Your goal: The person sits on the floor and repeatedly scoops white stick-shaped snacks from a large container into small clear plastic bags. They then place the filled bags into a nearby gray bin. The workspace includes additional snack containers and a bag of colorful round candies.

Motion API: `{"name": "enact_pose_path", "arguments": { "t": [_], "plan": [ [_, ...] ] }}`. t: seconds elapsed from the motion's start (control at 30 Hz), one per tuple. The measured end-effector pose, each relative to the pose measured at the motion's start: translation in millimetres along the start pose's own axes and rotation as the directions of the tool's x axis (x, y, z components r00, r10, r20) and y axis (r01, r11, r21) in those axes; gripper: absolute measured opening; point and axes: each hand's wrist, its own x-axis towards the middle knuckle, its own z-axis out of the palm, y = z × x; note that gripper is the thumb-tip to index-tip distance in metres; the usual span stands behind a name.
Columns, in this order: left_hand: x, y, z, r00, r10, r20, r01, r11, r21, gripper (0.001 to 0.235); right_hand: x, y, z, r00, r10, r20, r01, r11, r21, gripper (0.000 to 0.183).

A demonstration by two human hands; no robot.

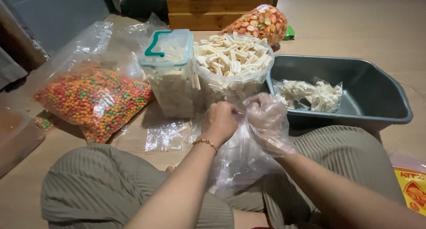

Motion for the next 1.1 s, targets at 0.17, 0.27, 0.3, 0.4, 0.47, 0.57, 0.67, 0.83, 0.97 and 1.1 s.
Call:
{"name": "enact_pose_path", "arguments": {
  "t": [0.17,0.27,0.3,0.4,0.47,0.57,0.67,0.83,0.97,1.1],
  "plan": [
    [33.0,-24.8,33.1,0.993,-0.044,-0.112,0.040,0.999,-0.036,0.023,23.4,-23.0,11.6,0.848,-0.484,-0.214,0.447,0.872,-0.202,0.019],
    [52.3,-48.8,45.0,0.977,-0.049,-0.206,0.052,0.999,0.006,0.020,58.1,-24.7,31.7,0.785,-0.590,-0.192,0.475,0.770,-0.426,0.017],
    [47.2,-46.4,34.8,0.976,-0.052,-0.210,0.055,0.998,0.007,0.020,66.9,-22.7,35.6,0.783,-0.592,-0.191,0.479,0.769,-0.423,0.017],
    [17.5,-30.1,-6.1,0.974,-0.114,-0.196,0.114,0.993,-0.011,0.019,87.7,-9.7,47.8,0.742,-0.662,-0.105,0.557,0.696,-0.453,0.014],
    [-15.6,-3.8,-52.6,0.981,-0.144,-0.129,0.143,0.990,-0.014,0.027,99.0,3.6,54.2,0.665,-0.746,0.022,0.658,0.572,-0.491,0.012],
    [1.1,-26.4,-40.7,0.981,-0.169,-0.090,0.167,0.985,-0.031,0.033,111.6,13.8,74.5,0.569,-0.808,0.152,0.748,0.432,-0.503,0.013],
    [10.8,-36.5,-38.8,0.983,-0.156,-0.097,0.152,0.987,-0.046,0.031,129.5,28.2,87.8,0.454,-0.845,0.284,0.824,0.277,-0.493,0.016],
    [36.7,-47.4,-38.4,0.981,-0.142,-0.131,0.142,0.990,-0.007,0.030,164.5,61.5,94.2,0.272,-0.847,0.457,0.890,0.041,-0.455,0.024],
    [35.2,-45.0,-42.9,0.979,-0.149,-0.136,0.147,0.989,-0.029,0.028,91.8,-40.8,29.0,0.640,-0.481,0.600,0.767,0.450,-0.457,0.031],
    [42.7,-43.3,-37.0,0.974,-0.153,-0.168,0.139,0.986,-0.091,0.022,178.9,69.5,122.4,0.504,-0.770,0.391,0.845,0.347,-0.406,0.024]
  ]
}}
